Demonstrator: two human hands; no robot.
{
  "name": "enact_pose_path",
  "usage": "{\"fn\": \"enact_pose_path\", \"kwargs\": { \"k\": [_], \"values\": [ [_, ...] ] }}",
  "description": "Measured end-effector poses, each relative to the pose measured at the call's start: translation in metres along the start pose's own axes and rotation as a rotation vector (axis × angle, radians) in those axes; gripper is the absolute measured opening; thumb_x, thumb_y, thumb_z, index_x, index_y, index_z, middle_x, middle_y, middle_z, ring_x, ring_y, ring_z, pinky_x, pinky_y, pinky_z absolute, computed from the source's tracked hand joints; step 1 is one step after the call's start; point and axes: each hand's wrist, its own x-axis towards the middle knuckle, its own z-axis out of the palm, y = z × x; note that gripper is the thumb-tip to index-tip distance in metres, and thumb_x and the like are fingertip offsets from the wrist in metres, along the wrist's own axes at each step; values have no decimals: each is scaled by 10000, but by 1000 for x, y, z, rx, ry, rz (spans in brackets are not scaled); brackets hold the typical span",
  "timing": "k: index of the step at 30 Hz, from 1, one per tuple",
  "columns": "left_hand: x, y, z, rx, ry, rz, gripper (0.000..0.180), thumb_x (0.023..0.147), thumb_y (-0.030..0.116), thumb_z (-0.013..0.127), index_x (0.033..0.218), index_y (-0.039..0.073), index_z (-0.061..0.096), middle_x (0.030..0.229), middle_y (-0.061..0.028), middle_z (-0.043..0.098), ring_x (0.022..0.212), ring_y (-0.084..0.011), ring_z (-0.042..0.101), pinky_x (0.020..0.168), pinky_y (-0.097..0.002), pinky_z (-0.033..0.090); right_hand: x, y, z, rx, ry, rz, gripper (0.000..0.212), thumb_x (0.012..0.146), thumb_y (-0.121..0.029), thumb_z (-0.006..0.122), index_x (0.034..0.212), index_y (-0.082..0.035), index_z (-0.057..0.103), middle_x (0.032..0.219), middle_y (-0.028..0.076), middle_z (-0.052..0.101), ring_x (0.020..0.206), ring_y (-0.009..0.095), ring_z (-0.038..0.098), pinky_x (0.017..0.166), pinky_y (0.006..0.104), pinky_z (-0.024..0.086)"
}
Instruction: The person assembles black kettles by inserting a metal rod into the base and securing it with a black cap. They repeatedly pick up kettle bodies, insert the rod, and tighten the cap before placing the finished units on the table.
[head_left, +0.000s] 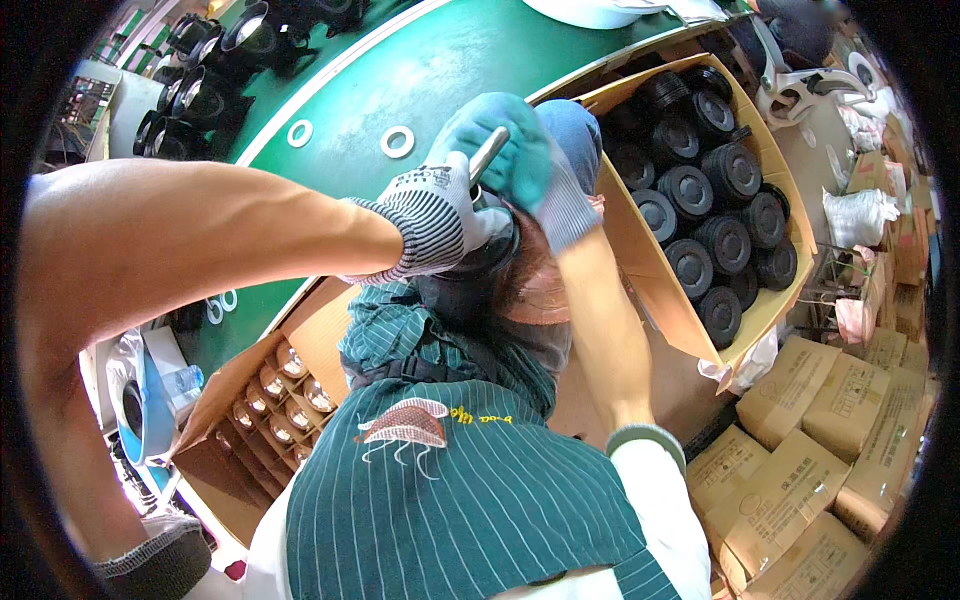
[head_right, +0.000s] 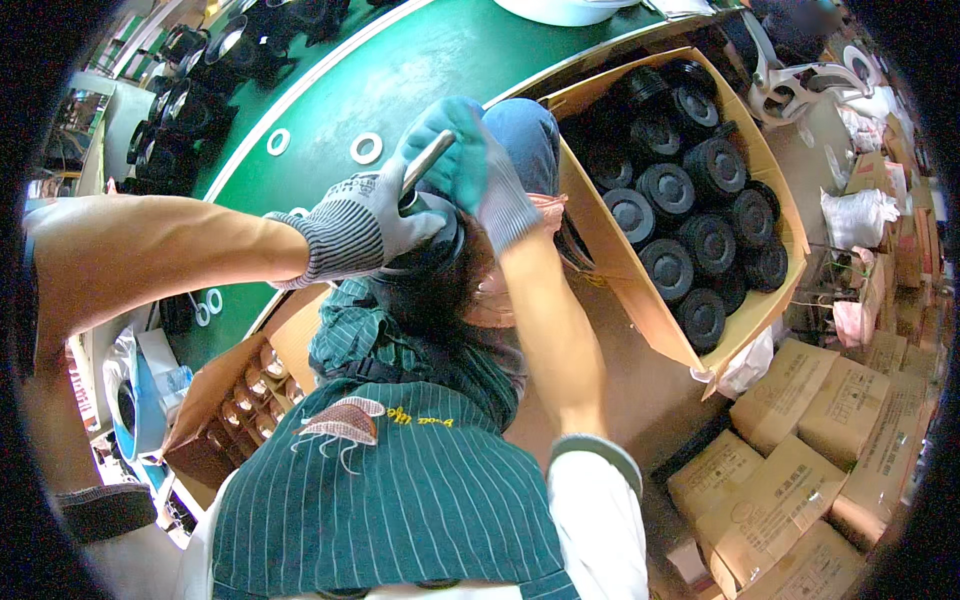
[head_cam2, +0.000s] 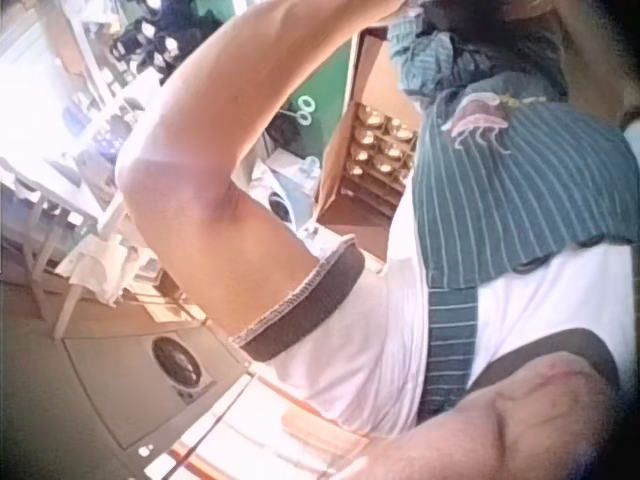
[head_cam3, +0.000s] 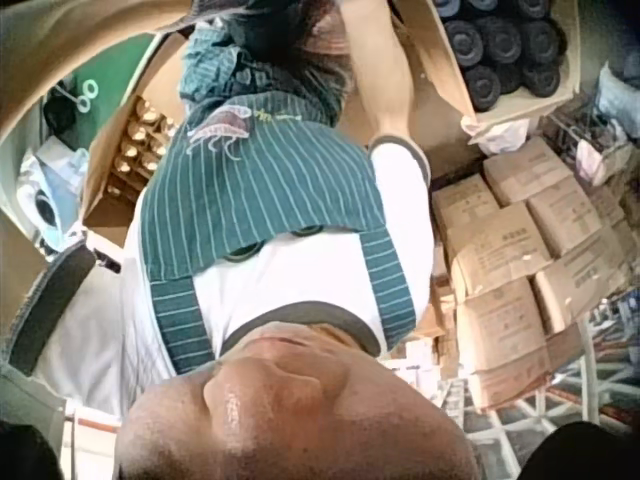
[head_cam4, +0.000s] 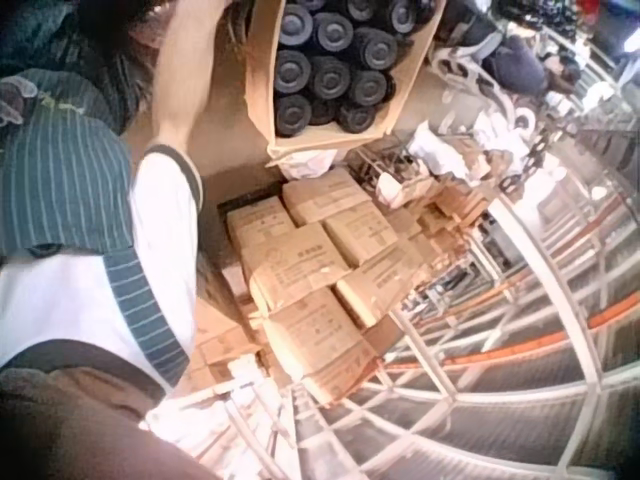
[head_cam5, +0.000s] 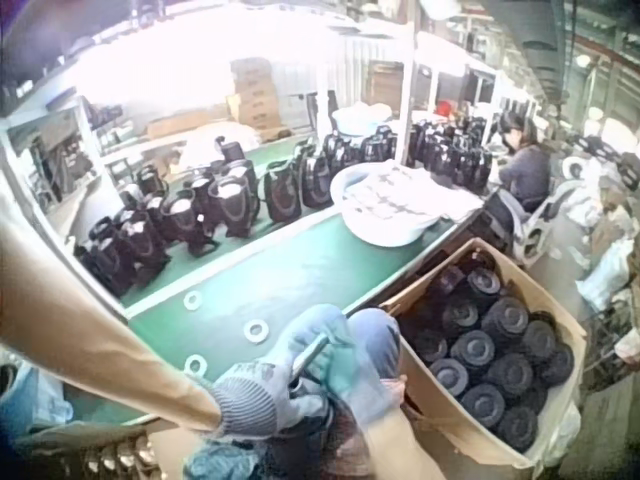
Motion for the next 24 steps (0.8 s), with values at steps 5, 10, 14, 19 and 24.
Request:
{"fn": "enact_pose_path", "kwargs": {
  "k": [5,10,14,19,24],
  "values": [
    [0,-9,-1,17,64,82,805,876,576,735,1284,-83,517,1153,-322,670,1083,-433,687,926,-476,554,58,30,-27,110,-16,232,303,1051,-422,583,1027,-135,679,809,43,692,715,191,657,665,369,563],
    [13,-4,2,151,-59,278,721,903,485,733,1260,-98,504,1071,-317,671,1029,-442,693,855,-484,566,43,43,-81,40,42,13,337,1097,-332,461,1036,-95,693,881,14,674,754,140,625,703,318,514],
    [11,0,-5,200,-55,403,689,896,457,760,1226,-96,513,1022,-300,669,981,-439,694,826,-484,567,17,31,-90,-149,337,-28,243,1067,-293,550,1053,-82,670,870,22,663,718,156,621,699,334,526],
    [94,-15,-5,547,-213,1092,709,833,504,825,1284,56,510,1025,-188,653,944,-422,686,793,-481,559,-78,23,-52,-102,1066,-242,341,1055,-359,608,989,-30,666,869,131,724,778,220,723,767,356,625],
    [77,-24,-22,561,-95,1097,859,846,624,745,1382,6,485,1075,-204,669,954,-377,696,816,-463,585,-83,14,-40,179,330,-527,296,1056,-268,599,921,-7,642,833,117,702,763,259,726,812,428,615]
  ]
}}
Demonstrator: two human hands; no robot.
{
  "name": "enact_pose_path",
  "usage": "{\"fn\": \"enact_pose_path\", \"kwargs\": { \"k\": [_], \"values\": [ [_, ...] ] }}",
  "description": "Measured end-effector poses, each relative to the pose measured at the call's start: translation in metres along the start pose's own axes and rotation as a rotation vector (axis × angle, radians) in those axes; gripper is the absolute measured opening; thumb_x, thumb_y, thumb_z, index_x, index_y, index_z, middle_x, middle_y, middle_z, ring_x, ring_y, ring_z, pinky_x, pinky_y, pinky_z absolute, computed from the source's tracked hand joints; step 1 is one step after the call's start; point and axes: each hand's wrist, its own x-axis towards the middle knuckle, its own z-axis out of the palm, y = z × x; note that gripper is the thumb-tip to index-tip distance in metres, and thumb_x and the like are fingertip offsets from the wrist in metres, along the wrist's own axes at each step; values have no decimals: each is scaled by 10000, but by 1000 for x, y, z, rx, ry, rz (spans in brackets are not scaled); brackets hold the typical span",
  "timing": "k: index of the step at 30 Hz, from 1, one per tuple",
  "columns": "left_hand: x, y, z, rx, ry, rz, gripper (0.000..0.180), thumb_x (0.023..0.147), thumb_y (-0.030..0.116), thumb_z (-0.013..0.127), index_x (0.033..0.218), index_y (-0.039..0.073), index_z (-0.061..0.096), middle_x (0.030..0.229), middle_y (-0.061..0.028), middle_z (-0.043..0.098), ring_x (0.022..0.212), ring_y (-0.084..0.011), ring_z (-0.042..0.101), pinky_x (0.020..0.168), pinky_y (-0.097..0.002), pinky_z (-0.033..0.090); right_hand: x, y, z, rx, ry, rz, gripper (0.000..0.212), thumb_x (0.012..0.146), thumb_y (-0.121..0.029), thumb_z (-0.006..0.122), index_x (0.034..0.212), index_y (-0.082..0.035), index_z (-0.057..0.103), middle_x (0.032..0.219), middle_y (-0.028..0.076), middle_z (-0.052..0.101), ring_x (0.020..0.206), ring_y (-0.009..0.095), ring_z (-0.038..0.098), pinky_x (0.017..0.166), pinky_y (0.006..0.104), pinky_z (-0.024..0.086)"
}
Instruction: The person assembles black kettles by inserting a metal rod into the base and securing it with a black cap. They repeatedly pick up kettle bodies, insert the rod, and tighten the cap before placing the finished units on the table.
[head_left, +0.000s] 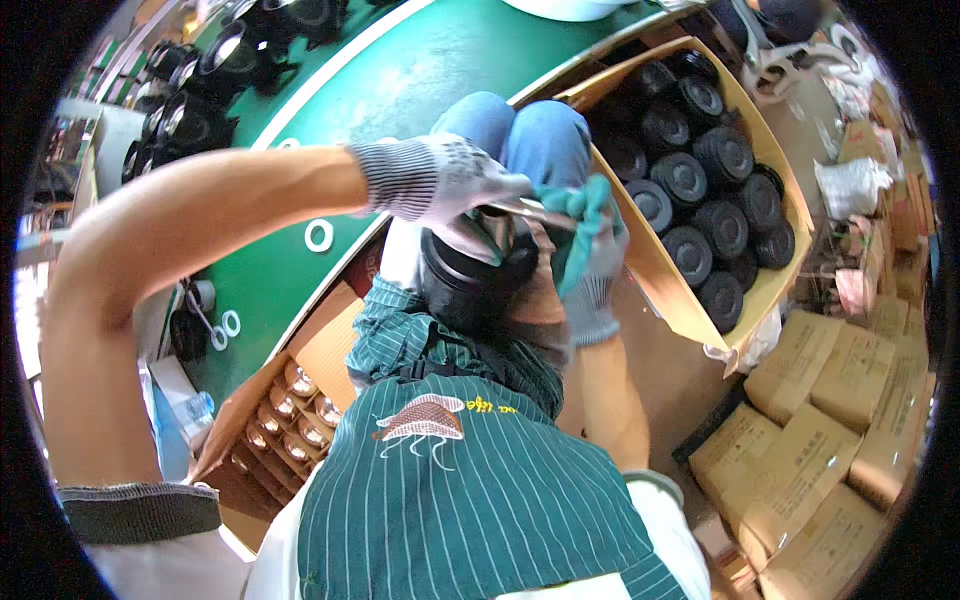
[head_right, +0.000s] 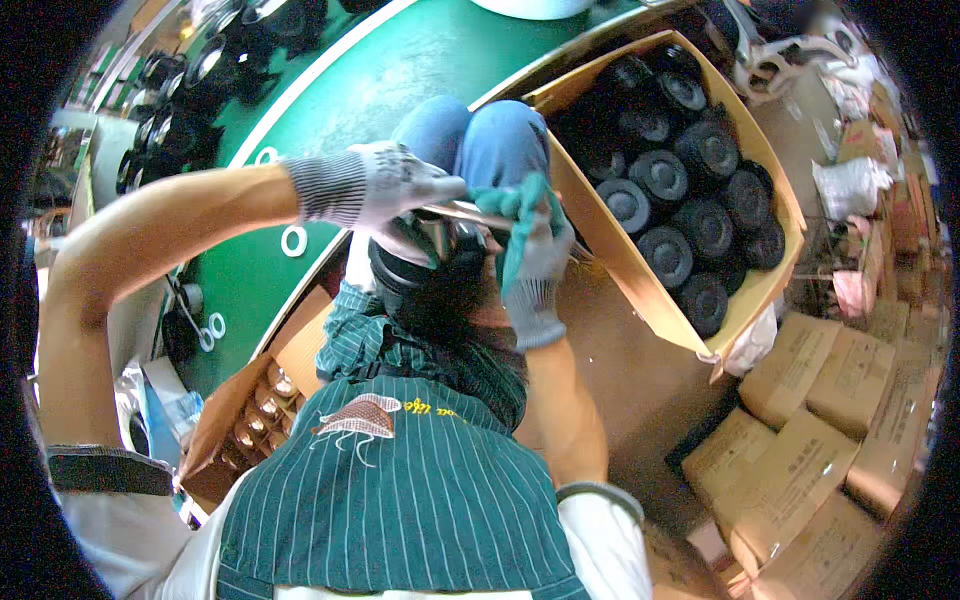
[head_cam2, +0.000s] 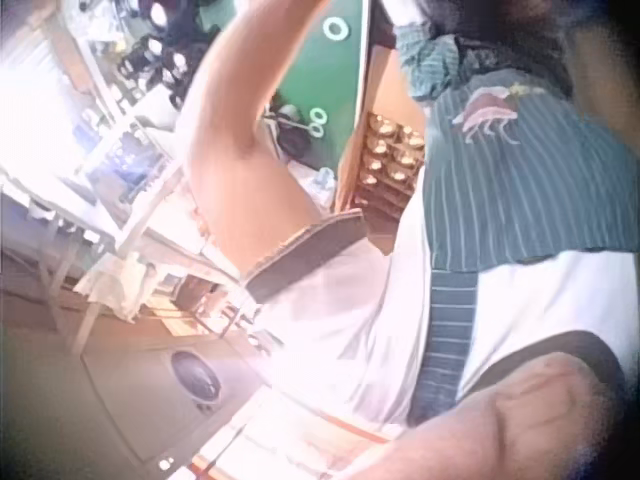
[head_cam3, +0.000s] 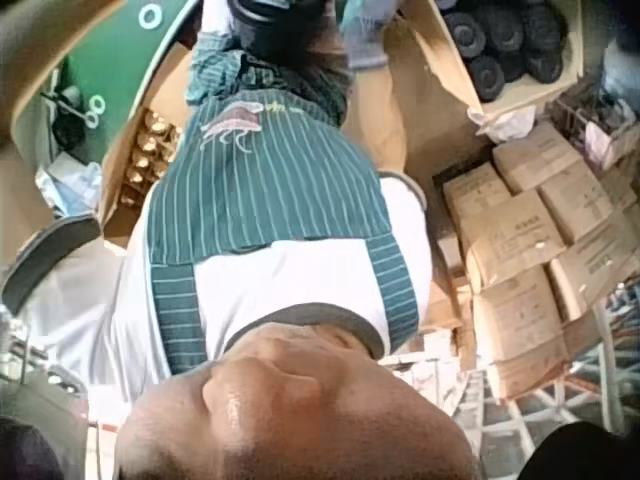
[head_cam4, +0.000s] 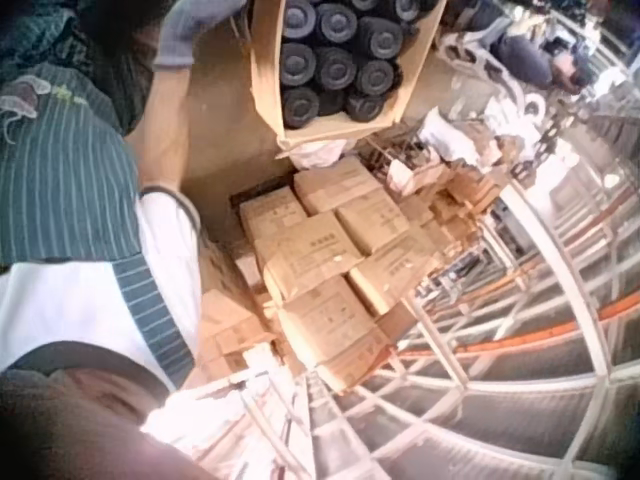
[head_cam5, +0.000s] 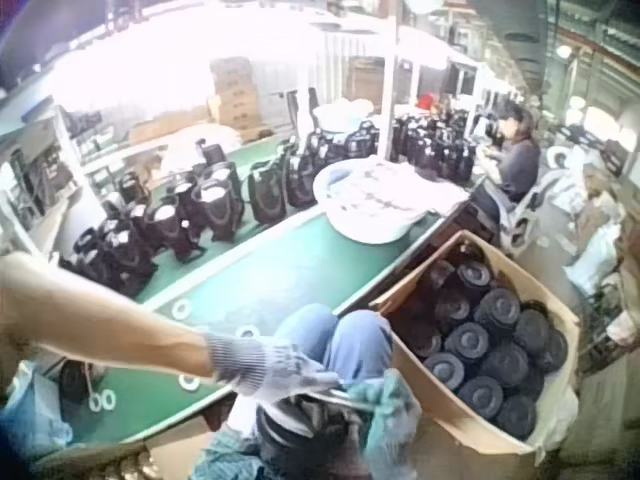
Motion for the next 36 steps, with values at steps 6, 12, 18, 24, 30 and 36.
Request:
{"fn": "enact_pose_path", "kwargs": {
  "k": [6,12,18,24,30,36],
  "values": [
    [-35,53,-12,-257,113,-611,378,1051,394,546,1224,60,509,900,-222,680,814,-415,706,710,-513,561,42,11,26,-159,-140,193,311,1039,-246,613,1139,39,691,958,170,752,840,246,750,834,397,636],
    [-17,62,-13,-271,128,-755,395,1014,411,570,1154,42,562,909,-226,688,825,-405,718,704,-503,582,57,15,17,-125,-363,275,393,1050,-341,609,1103,36,708,1010,161,766,860,220,755,797,353,633],
    [-30,12,13,-226,248,-292,432,991,447,602,1137,40,579,892,-213,623,821,-419,658,742,-479,534,37,4,6,113,-577,265,463,1072,-465,513,1057,-20,639,1099,246,722,1185,450,658,1023,539,551],
    [-22,52,-2,-185,165,-506,448,1018,466,589,1112,30,544,908,-208,627,846,-371,696,707,-464,564,45,4,3,114,-532,385,492,1116,-454,348,976,-45,583,1033,217,699,1175,460,633,1089,543,491],
    [-37,46,8,-315,306,-302,391,981,437,604,1038,52,558,908,-185,596,823,-389,661,723,-459,541,1,-2,4,-136,-563,218,478,1066,-388,491,755,-36,582,838,136,678,891,298,662,954,406,522],
    [-40,12,19,-616,461,-244,373,1041,217,393,916,-14,657,767,-212,617,741,-413,660,710,-446,541,11,-46,51,-471,-808,28,378,888,-288,643,600,-48,599,830,93,685,952,325,618,926,456,483]
  ]
}}
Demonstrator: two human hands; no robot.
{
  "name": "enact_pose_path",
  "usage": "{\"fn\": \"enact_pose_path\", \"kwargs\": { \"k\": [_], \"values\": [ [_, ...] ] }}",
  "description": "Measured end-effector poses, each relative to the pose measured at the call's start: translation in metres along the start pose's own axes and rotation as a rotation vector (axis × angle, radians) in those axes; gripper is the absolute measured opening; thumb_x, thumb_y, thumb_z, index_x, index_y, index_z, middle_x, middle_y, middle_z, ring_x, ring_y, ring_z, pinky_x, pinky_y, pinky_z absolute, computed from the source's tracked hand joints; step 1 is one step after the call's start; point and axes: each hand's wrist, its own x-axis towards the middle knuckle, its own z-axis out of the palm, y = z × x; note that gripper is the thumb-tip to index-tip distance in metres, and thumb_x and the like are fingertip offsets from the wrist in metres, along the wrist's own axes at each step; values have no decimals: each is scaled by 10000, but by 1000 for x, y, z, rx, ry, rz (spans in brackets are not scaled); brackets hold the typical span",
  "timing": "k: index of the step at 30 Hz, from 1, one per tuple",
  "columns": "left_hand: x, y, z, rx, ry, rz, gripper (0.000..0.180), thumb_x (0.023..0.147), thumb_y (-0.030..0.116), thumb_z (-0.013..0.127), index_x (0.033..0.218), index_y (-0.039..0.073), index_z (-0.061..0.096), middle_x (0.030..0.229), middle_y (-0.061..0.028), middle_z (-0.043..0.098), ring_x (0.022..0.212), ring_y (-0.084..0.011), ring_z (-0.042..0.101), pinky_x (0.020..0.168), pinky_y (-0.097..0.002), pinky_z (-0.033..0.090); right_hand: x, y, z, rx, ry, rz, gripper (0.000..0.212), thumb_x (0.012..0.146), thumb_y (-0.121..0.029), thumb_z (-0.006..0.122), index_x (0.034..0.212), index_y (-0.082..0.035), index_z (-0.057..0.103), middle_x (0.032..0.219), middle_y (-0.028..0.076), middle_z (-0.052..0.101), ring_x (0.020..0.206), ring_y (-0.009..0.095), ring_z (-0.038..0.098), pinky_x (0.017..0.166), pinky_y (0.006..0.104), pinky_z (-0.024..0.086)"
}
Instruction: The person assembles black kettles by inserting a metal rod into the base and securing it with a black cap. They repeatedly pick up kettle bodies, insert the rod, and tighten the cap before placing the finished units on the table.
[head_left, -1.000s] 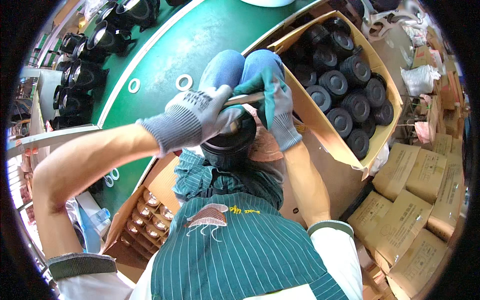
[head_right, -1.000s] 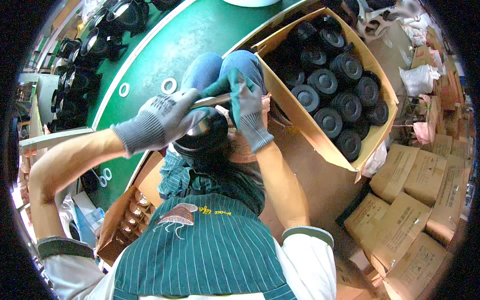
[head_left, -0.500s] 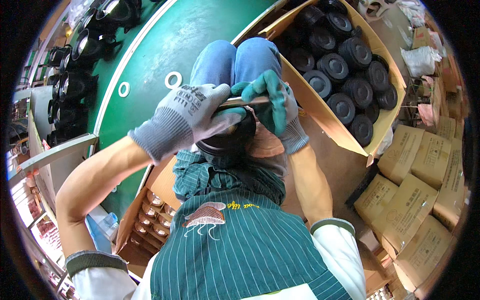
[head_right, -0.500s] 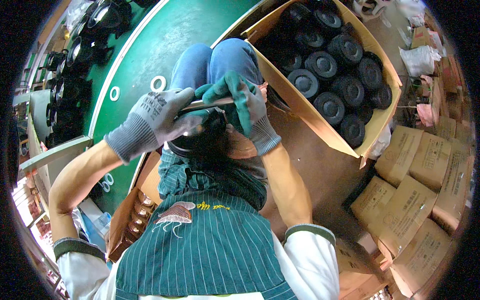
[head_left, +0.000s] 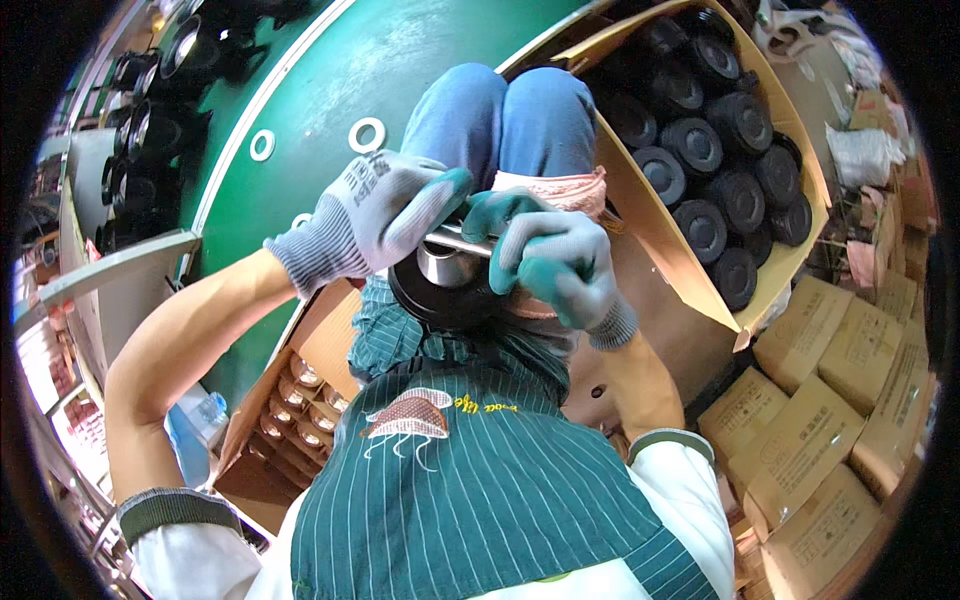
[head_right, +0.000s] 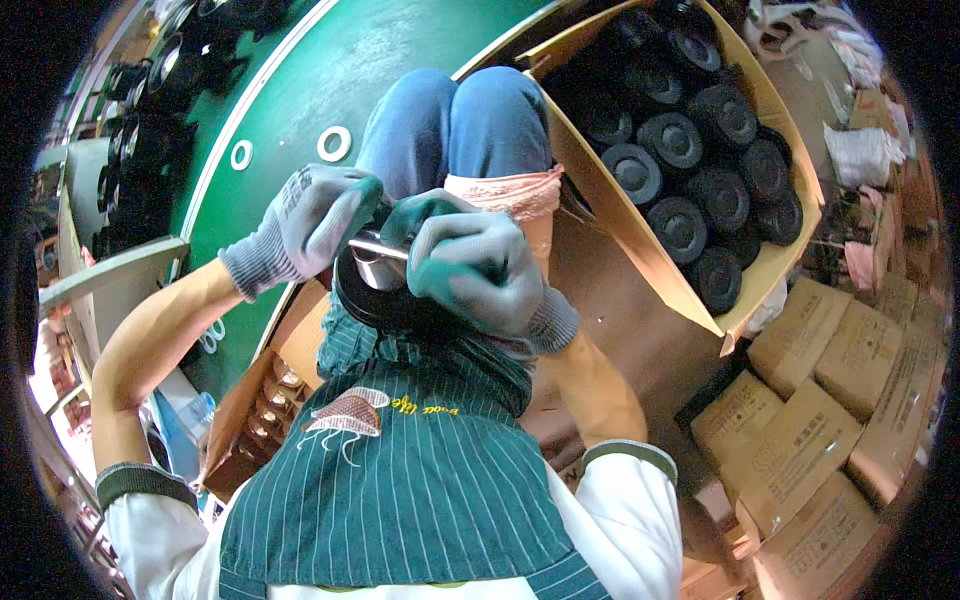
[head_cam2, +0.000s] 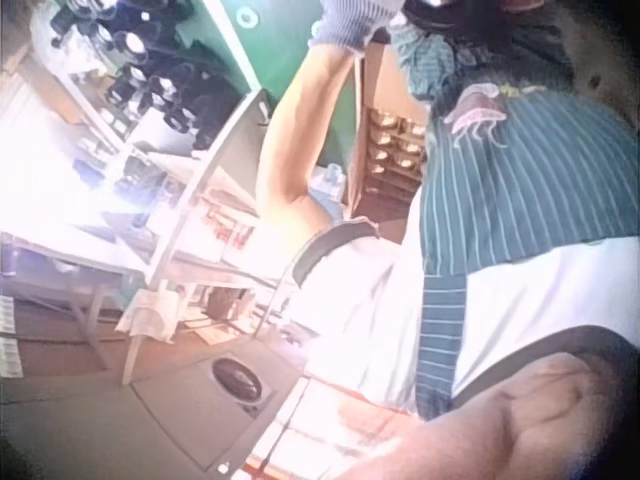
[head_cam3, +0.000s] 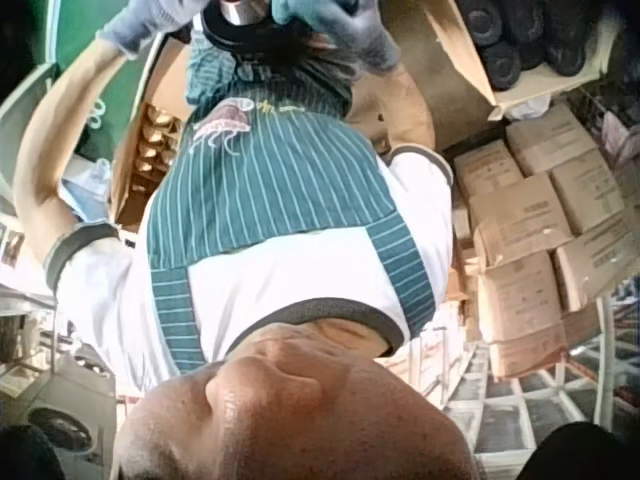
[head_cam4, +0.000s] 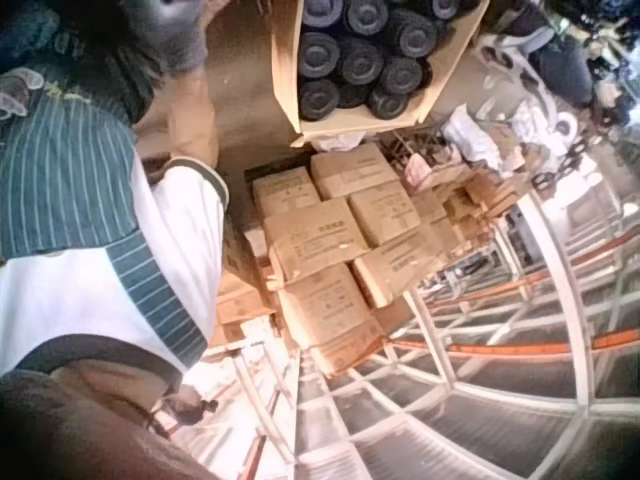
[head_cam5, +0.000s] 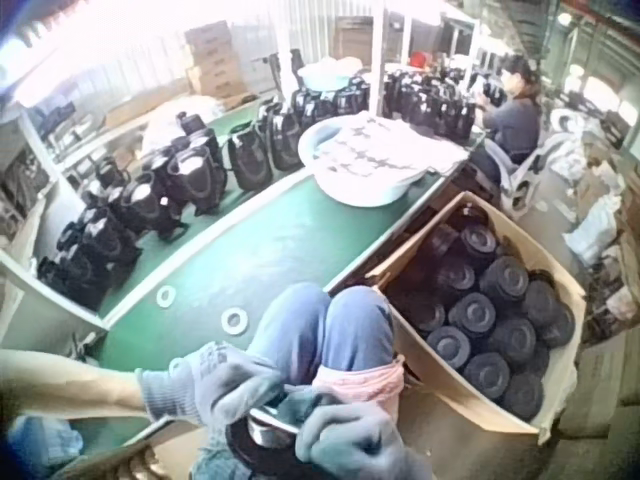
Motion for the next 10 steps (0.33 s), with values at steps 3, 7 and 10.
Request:
{"fn": "enact_pose_path", "kwargs": {
  "k": [3,7,10],
  "values": [
    [1,-5,-4,112,-52,105,302,1003,239,477,933,2,651,780,-180,616,722,-385,664,675,-419,547,22,1,-12,-266,-278,-259,128,670,-195,700,656,-75,658,840,48,656,1065,348,626,960,529,467],
    [-3,-13,0,243,-53,173,258,917,277,617,1036,51,656,881,-125,639,710,-340,670,610,-412,542,34,-6,-12,-561,-482,-402,302,691,-334,826,636,-125,615,821,-9,643,1123,311,637,1002,567,446],
    [-12,-17,9,368,-6,181,385,1007,465,563,1072,110,696,922,-94,676,801,-305,723,707,-388,593,34,-11,-18,-613,-685,-345,345,779,-417,823,654,-138,664,814,-29,647,1231,221,603,1137,566,337]
  ]
}}
